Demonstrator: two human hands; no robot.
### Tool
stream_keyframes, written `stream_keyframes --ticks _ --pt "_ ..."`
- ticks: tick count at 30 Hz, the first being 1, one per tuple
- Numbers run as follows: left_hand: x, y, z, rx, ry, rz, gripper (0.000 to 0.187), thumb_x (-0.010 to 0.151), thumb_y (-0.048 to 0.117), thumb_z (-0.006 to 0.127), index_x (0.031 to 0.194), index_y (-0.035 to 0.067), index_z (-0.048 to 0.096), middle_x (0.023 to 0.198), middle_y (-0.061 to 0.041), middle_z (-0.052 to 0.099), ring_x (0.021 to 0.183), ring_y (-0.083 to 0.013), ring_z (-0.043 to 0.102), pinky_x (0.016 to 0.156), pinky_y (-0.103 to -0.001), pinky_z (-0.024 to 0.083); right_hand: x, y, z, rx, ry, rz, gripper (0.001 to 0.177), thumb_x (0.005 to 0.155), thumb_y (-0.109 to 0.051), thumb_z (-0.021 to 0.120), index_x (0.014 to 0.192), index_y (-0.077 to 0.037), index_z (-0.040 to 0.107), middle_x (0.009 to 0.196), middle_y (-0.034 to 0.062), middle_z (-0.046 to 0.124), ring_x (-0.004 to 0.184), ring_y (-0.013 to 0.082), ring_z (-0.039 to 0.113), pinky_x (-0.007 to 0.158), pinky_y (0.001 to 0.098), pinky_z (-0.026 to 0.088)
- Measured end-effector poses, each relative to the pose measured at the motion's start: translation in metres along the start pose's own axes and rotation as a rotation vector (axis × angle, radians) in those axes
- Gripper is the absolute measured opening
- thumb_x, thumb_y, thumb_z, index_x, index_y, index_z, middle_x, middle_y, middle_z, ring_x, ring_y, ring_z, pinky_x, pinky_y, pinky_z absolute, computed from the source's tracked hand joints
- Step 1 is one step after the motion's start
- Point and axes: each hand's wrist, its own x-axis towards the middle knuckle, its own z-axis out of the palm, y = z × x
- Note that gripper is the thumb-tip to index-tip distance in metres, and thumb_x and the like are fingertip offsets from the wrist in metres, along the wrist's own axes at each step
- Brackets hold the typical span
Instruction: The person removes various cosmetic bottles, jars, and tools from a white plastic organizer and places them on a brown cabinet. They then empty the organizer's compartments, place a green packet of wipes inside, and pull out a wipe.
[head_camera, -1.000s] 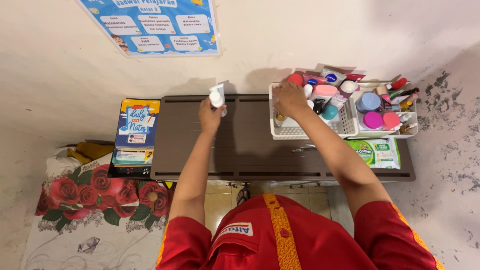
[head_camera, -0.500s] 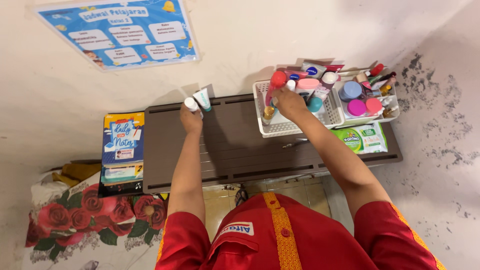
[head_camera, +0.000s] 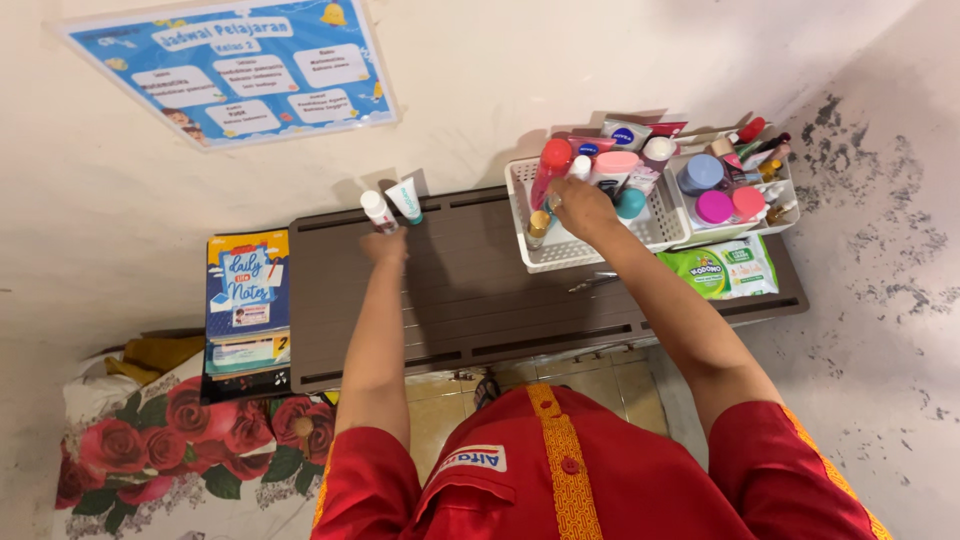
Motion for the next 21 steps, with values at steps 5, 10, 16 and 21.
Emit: stream_keyframes --ticks 5,10,16,21 --pt "-0.015 -0.015 0.019 0.133 -0.348 0.210 0.028 0.081 0.021 0.083 0.101 0.002 0.073 0.086 -0.011 0.069 0.075 -0.0220 0.065 0.063 -0.035 0.053 -0.003 -0.007 -0.013 0.022 0.051 -0.029 0.029 0.091 -0.016 0.065 0.118 -0.009 0.057 0.110 0.0189 0.065 0.099 0.0411 0.066 0.079 0.0528 0.055" --pt "-0.024 -0.006 0.025 0.443 -0.434 0.525 0.021 0.088 0.022 0.079 0.102 0.006 0.081 0.097 -0.010 0.078 0.092 -0.0215 0.073 0.084 -0.032 0.054 -0.006 -0.033 -0.061 0.019 0.060 -0.003 0.029 0.092 -0.014 0.063 0.119 -0.009 0.056 0.112 0.0184 0.065 0.098 0.0418 0.066 0.079 0.0536 0.054" --pt "-0.102 0.078 0.015 0.112 -0.477 0.890 0.032 0.091 0.016 0.076 0.120 0.006 0.068 0.107 -0.010 0.073 0.099 -0.0234 0.071 0.089 -0.035 0.058 0.003 -0.092 -0.098 0.032 0.191 -0.173 0.038 0.087 -0.011 0.066 0.124 -0.009 0.057 0.117 0.0196 0.064 0.099 0.0415 0.067 0.078 0.0518 0.055" --pt "-0.144 0.122 -0.006 0.067 -0.341 1.199 0.071 0.081 0.017 0.083 0.141 0.002 0.048 0.128 -0.018 0.057 0.115 -0.0349 0.060 0.097 -0.044 0.049 0.019 -0.151 -0.085 0.170 0.091 -0.270 0.039 0.093 -0.018 0.067 0.131 -0.016 0.058 0.125 0.0139 0.064 0.102 0.0388 0.067 0.082 0.0509 0.054"
